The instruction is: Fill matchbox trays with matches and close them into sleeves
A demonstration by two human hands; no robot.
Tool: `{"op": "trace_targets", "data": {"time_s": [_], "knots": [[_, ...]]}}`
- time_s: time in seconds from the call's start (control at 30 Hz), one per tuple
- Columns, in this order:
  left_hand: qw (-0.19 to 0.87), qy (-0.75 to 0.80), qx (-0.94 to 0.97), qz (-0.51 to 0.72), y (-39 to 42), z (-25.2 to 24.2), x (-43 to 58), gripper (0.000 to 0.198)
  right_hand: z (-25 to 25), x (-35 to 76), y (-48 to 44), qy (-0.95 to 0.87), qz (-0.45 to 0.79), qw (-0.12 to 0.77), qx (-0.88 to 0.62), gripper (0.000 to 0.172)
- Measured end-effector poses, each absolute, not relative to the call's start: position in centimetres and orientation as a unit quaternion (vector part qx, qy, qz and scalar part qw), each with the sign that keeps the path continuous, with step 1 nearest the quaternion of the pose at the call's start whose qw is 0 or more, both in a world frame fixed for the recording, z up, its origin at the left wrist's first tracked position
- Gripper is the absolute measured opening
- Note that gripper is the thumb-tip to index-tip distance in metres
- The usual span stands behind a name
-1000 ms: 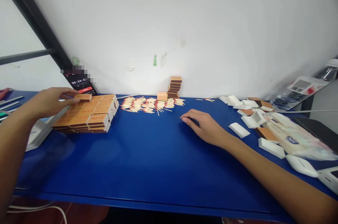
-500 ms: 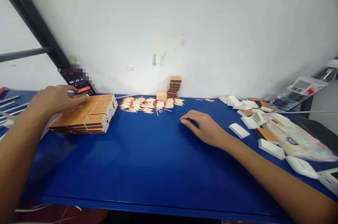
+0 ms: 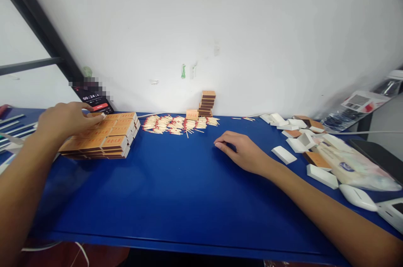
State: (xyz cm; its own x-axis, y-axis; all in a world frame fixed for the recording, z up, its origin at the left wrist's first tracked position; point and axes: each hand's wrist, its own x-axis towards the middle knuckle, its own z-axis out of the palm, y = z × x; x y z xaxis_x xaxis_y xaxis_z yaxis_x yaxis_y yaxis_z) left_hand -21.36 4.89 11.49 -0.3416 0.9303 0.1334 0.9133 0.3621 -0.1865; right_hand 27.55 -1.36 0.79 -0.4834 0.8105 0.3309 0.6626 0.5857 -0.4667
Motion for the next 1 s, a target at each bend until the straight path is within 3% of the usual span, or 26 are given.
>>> {"op": "trace_targets", "data": {"time_s": [0.27, 0.4, 0.5, 0.63, 0.77, 1.0], "knots": [[0.155, -0.811, -0.564, 0.028, 4.4, 11.8, -20.3, 0.097, 0.8, 27.4, -1.3, -0.852, 0.133, 0.261, -0.434, 0.027], [0.282, -0.68, -0.666, -0.12, 3.0, 11.7, -17.0, 0.057, 0.8, 27.5, -1.3, -0.85, 0.124, 0.264, -0.439, 0.025], [0.256, -0.531, -0.77, -0.246, 2.7, 11.1, -12.5, 0.038, 0.7, 27.6, -1.1, -0.849, 0.12, 0.266, -0.44, 0.022], [0.153, -0.433, -0.863, -0.209, 4.8, 9.6, -5.6, 0.032, 0.7, 27.7, -1.0, -0.851, 0.111, 0.27, -0.436, 0.019], [0.162, -0.39, -0.9, -0.102, 8.4, 7.6, -0.7, 0.034, 0.8, 27.9, -0.7, -0.853, 0.098, 0.275, -0.433, 0.019], [0.179, -0.358, -0.915, -0.048, 11.8, 6.0, 1.8, 0.029, 1.4, 29.4, 0.3, -0.847, 0.036, 0.299, -0.437, 0.02]]}}
